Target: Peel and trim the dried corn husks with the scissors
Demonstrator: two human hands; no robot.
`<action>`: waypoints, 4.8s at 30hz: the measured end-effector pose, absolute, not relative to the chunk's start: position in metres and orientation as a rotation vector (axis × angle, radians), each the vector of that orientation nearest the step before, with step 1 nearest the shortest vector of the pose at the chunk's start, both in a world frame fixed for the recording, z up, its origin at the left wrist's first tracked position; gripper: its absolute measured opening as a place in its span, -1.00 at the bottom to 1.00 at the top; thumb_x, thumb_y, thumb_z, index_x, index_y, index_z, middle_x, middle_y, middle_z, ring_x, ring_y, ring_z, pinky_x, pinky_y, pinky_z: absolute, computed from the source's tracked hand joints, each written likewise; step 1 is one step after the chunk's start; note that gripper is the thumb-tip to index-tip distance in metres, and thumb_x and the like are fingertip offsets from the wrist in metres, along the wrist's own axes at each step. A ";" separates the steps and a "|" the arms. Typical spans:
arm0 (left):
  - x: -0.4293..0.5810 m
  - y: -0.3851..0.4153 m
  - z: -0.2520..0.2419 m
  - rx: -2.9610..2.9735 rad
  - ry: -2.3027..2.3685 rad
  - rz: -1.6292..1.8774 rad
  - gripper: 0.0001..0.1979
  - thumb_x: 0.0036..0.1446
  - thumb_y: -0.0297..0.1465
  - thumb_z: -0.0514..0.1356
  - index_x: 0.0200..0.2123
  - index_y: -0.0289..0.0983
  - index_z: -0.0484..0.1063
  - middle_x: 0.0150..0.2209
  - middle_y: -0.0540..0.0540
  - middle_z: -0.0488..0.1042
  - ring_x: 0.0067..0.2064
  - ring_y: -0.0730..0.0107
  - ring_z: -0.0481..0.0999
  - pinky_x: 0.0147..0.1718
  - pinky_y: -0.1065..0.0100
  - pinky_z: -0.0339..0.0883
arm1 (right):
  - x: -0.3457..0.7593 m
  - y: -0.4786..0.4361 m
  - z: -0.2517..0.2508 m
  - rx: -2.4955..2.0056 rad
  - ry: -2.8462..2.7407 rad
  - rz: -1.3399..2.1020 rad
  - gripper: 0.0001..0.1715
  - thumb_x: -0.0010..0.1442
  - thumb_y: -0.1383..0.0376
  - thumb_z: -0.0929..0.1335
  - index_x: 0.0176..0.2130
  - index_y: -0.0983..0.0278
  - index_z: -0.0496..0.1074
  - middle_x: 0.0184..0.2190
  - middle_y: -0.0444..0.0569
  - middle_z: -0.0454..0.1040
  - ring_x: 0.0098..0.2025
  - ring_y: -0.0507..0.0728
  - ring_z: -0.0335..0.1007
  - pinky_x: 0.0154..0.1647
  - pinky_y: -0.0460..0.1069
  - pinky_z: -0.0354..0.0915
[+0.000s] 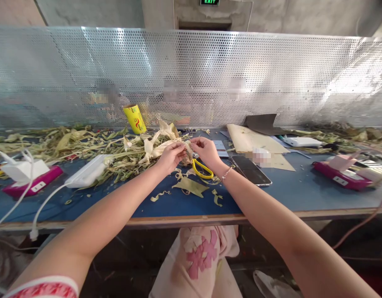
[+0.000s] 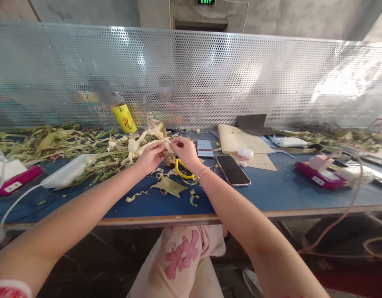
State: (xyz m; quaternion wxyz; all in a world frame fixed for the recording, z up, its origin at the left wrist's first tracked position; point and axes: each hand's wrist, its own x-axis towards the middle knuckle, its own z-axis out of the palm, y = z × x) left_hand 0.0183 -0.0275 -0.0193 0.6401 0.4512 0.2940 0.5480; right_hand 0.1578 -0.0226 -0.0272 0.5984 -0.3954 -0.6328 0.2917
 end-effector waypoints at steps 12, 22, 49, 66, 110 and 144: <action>0.016 -0.024 -0.018 1.049 0.718 1.239 -0.97 -0.11 -0.58 0.24 -0.50 -0.40 0.44 -0.59 -0.02 0.43 -0.55 0.60 0.40 -0.47 0.49 0.35 | 0.164 -0.027 -0.020 -0.769 -1.370 1.065 -0.74 -0.23 0.21 0.46 -0.47 0.29 0.43 -0.53 -0.14 0.42 -0.45 -0.03 0.29 -0.34 -0.05 0.24; 0.014 -0.023 -0.023 1.173 0.675 1.202 -0.88 -0.21 -0.55 0.32 -0.52 -0.40 0.44 -0.62 0.00 0.42 -0.56 0.60 0.40 -0.47 0.49 0.34 | 0.173 -0.030 -0.013 -0.740 -1.374 1.258 -0.71 -0.30 0.26 0.50 -0.50 0.31 0.43 -0.54 -0.16 0.40 -0.49 -0.06 0.27 -0.39 -0.07 0.23; 0.018 -0.023 -0.021 1.172 0.586 1.115 -0.80 -0.19 -0.44 0.35 -0.55 -0.40 0.39 -0.60 0.02 0.36 -0.53 0.63 0.34 -0.48 0.51 0.26 | 0.164 -0.032 -0.018 -0.620 -1.293 1.375 -0.65 -0.20 0.14 0.46 -0.49 0.30 0.34 -0.54 -0.18 0.34 -0.48 -0.06 0.26 -0.41 -0.11 0.23; 0.021 -0.024 -0.022 1.168 0.611 1.142 -0.73 -0.28 -0.38 0.39 -0.55 -0.39 0.39 -0.60 0.03 0.36 -0.52 0.63 0.35 -0.50 0.55 0.26 | 0.160 -0.029 -0.026 -0.884 -1.558 0.712 -0.84 0.02 0.19 0.29 -0.42 0.25 0.31 -0.57 -0.20 0.27 -0.52 -0.03 0.19 -0.47 -0.09 0.19; 0.008 -0.025 -0.010 1.420 0.678 0.966 -0.73 -0.31 -0.55 0.30 -0.41 -0.37 0.40 -0.55 0.01 0.41 -0.52 0.55 0.38 -0.48 0.43 0.26 | 0.165 -0.024 -0.024 -0.741 -1.289 1.244 -0.58 -0.26 0.05 0.47 -0.48 0.31 0.40 -0.60 -0.18 0.33 -0.58 -0.09 0.14 -0.58 -0.13 0.10; 0.018 -0.032 -0.013 1.329 0.751 1.207 -0.70 -0.18 -0.25 0.34 -0.48 -0.35 0.39 -0.57 -0.03 0.46 -0.53 0.53 0.44 -0.46 0.45 0.37 | 0.162 -0.027 -0.019 -0.853 -1.388 0.876 -0.64 -0.08 0.03 0.37 -0.47 0.29 0.36 -0.66 -0.22 0.19 -0.60 -0.07 0.05 -0.57 -0.10 0.11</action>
